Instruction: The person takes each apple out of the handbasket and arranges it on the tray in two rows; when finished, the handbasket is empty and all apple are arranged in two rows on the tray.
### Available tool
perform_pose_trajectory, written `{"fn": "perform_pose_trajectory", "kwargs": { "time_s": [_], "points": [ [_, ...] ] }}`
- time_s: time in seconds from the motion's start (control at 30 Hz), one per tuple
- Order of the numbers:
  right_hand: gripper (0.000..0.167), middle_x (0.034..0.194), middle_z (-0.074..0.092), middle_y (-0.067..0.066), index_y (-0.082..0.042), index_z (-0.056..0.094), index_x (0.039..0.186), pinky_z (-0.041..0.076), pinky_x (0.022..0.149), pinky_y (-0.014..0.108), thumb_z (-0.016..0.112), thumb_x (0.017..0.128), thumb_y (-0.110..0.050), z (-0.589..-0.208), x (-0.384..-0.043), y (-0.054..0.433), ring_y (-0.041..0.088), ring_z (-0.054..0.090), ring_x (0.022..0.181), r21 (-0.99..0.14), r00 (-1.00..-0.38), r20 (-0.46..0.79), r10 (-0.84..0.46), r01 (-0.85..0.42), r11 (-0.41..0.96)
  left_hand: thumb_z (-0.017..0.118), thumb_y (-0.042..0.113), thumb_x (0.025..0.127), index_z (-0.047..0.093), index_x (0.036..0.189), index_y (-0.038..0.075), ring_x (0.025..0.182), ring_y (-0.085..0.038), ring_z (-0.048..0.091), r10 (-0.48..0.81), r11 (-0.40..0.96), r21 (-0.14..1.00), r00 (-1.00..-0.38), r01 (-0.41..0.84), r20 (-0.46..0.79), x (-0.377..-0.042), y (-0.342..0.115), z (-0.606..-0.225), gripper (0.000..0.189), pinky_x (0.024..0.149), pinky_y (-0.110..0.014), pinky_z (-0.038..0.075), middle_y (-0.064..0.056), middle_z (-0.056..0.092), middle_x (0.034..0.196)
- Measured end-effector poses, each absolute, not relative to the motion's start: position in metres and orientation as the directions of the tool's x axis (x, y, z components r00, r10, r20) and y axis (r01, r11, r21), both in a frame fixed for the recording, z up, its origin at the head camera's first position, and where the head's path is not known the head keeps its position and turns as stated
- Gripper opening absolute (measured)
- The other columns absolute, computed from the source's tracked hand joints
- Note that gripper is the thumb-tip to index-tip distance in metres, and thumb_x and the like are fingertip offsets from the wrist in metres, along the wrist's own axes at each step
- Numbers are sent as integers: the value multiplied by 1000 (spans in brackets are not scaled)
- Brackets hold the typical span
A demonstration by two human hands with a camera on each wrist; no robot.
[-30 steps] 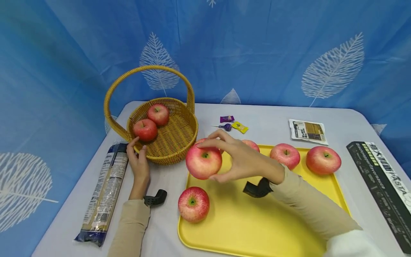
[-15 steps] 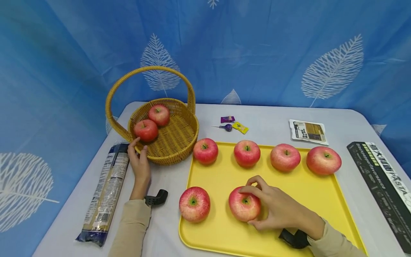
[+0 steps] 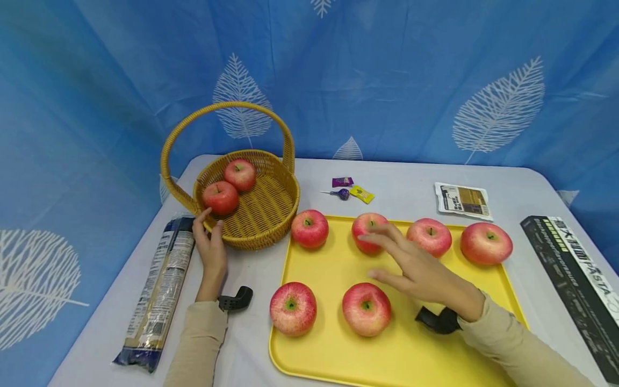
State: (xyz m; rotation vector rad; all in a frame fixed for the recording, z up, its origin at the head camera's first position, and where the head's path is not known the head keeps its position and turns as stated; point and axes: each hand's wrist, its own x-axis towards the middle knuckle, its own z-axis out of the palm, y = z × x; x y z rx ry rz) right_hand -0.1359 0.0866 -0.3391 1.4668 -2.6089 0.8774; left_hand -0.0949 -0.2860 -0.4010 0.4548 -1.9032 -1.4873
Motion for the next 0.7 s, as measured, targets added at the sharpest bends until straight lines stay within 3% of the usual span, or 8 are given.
{"fn": "perform_pose_trajectory", "kwargs": {
  "time_s": [0.17,0.27,0.4,0.6,0.7],
  "points": [
    [35,114,54,4,-11,56,116,45,87,28,60,85,-26,-316,-174,19,13,53,104,-393,-418,591,-690,-896,206,42,4,90,39,127,-8,130,-33,26,-643,292,950,-712,111,281,-87,-280,-387,39,104,-49,22,-22,31,134],
    [32,105,58,6,-7,59,111,45,86,26,58,87,-28,-308,-193,-31,14,55,97,-333,-363,656,-662,-926,178,42,4,90,40,127,-8,130,-30,27,-648,278,954,-712,110,270,-87,-280,-388,39,105,-48,23,-22,32,134],
    [33,106,57,5,-9,59,112,46,85,28,56,88,-32,-307,-212,-92,15,56,94,-349,-416,588,-694,-904,246,43,3,89,40,126,-8,130,-29,27,-649,267,956,-711,122,272,-90,-278,-390,39,105,-48,23,-22,32,134],
    [41,114,55,4,-13,53,122,46,85,28,52,89,-38,-319,-225,-164,16,56,98,-502,-583,372,-722,-781,372,43,3,88,40,126,-8,129,-32,27,-646,279,952,-709,124,282,-91,-277,-388,40,104,-50,22,-23,32,134],
    [47,123,50,6,-13,46,128,44,89,30,50,89,-41,-324,-226,-187,17,54,105,-570,-620,246,-745,-714,406,43,4,88,41,126,-7,129,-31,27,-648,286,950,-706,121,285,-91,-277,-387,40,104,-49,22,-22,32,133]
  ]
}}
